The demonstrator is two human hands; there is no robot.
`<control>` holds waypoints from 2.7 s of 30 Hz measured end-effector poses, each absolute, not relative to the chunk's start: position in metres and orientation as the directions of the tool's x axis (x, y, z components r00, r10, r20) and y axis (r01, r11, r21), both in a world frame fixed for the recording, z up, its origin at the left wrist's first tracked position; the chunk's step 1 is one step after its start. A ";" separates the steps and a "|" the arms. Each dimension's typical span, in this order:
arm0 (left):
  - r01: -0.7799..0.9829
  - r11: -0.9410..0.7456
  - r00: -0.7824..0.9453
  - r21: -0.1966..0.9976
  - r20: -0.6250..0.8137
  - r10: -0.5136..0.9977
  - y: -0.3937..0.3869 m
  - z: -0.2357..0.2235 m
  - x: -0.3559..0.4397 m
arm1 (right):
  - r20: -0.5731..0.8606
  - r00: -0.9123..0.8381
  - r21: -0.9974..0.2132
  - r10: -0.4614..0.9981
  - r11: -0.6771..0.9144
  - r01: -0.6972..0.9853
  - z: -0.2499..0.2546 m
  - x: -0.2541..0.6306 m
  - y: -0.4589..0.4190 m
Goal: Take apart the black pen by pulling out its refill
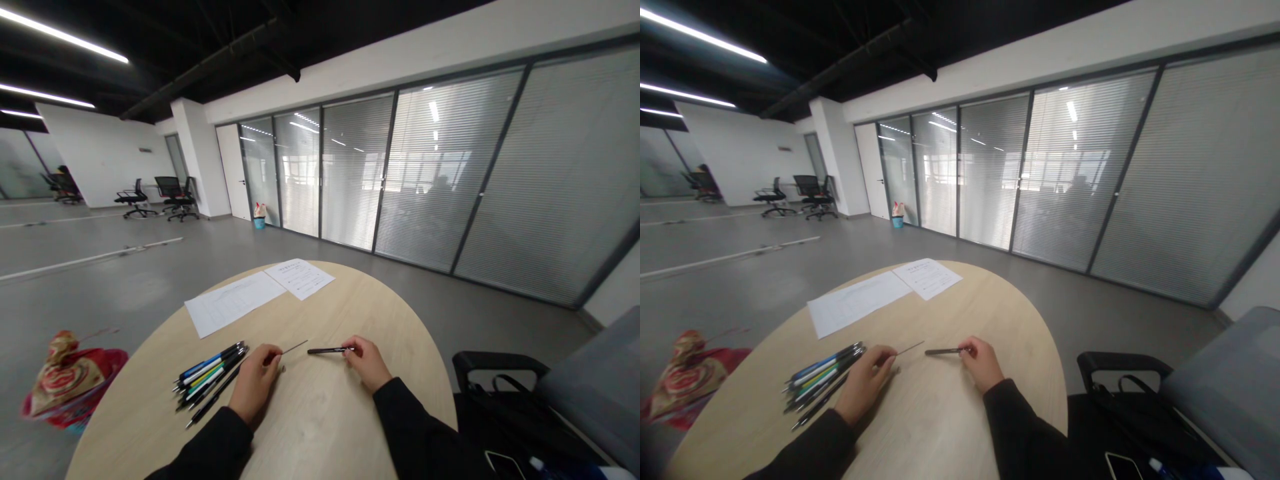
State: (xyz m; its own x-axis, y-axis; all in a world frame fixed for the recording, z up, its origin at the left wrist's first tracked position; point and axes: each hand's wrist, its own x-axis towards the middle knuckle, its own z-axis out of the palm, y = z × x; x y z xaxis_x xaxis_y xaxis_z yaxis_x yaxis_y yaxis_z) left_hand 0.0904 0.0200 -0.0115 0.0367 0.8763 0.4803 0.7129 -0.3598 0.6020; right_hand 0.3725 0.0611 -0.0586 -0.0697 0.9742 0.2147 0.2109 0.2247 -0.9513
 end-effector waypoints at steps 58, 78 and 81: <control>0.736 -0.397 0.132 0.548 0.459 0.878 0.018 -0.013 0.091 | 0.395 -0.341 -0.615 0.853 0.521 0.591 -0.034 0.350 0.026; 0.922 -0.318 0.223 0.220 0.368 0.902 0.026 -0.019 0.082 | 0.347 -0.378 -0.459 0.858 0.507 0.730 -0.030 0.345 0.019; 0.906 -0.338 0.229 0.255 0.376 0.898 0.026 -0.021 0.081 | 0.341 -0.379 -0.461 0.861 0.504 0.731 -0.030 0.345 0.019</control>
State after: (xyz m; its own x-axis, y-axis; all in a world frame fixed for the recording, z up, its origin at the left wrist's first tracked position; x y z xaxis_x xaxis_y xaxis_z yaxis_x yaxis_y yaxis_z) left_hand 0.0812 0.0258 -0.0207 0.2289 0.8981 0.3756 0.9060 -0.3377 0.2551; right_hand 0.3451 0.0191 -0.0297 -0.3785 0.8606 0.3408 0.7306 0.5039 -0.4609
